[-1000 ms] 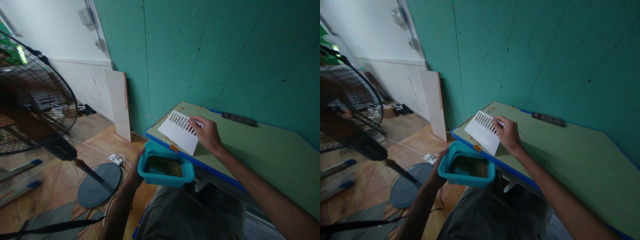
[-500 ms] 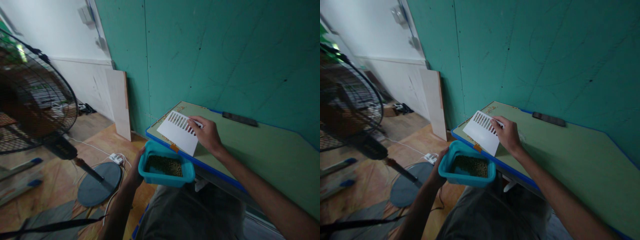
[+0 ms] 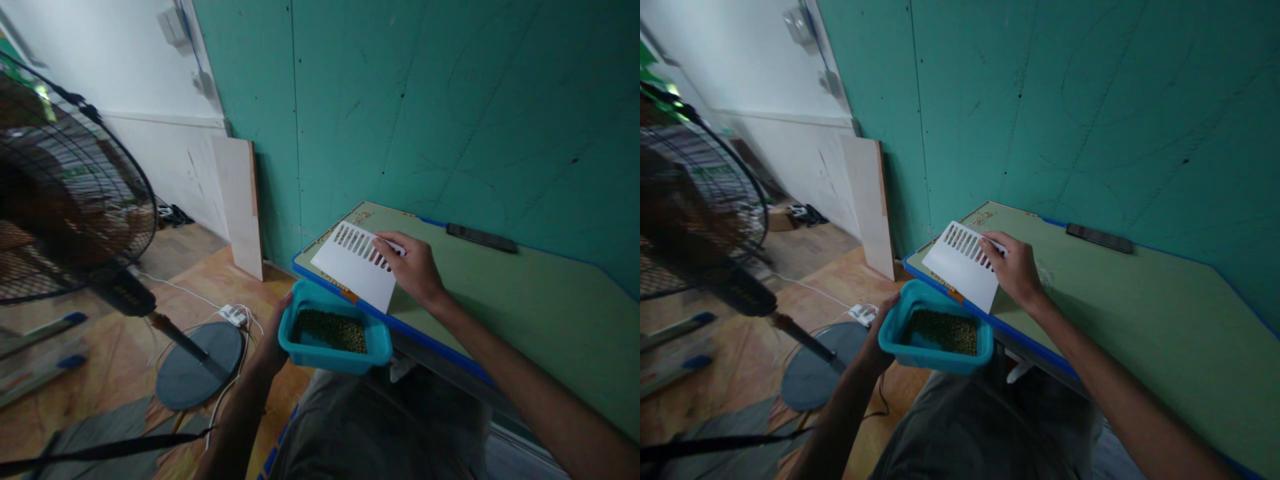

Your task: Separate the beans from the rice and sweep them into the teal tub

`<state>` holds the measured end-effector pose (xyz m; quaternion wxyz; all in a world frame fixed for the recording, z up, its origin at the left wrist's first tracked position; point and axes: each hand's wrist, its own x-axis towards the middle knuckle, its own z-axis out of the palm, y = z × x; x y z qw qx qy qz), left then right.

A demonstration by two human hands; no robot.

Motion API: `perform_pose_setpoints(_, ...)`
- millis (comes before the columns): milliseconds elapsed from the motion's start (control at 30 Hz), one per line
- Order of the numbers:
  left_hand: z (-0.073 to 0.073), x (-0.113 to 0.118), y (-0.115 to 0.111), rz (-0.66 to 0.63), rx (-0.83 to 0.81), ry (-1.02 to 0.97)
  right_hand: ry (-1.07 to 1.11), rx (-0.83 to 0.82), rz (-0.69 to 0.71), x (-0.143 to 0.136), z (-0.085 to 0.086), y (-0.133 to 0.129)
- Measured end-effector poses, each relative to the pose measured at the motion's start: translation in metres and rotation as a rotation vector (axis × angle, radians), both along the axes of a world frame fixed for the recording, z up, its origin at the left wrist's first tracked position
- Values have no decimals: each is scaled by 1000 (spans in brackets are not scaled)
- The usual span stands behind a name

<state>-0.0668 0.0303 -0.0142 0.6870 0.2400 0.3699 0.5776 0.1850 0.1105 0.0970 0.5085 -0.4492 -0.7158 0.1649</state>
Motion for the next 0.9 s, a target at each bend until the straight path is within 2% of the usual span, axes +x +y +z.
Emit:
perform_pose_setpoints(233, 2, 1, -1, 2, -2, 8, 20, -29, 45, -3, 2, -3)
perform_pose_setpoints(400, 6, 2, -3, 93, 35, -9, 6, -11, 60, -4, 3, -4)
perform_pose_setpoints(533, 4, 2, -2, 70, 50, -8, 6, -12, 80, -5, 5, -6)
perform_pose_setpoints(733, 3, 2, -1, -8, 31, -17, 39, 30, -13, -2, 7, -5)
perform_pose_setpoints(900, 2, 2, 1, -4, 25, -7, 20, 37, -50, -1, 4, -2)
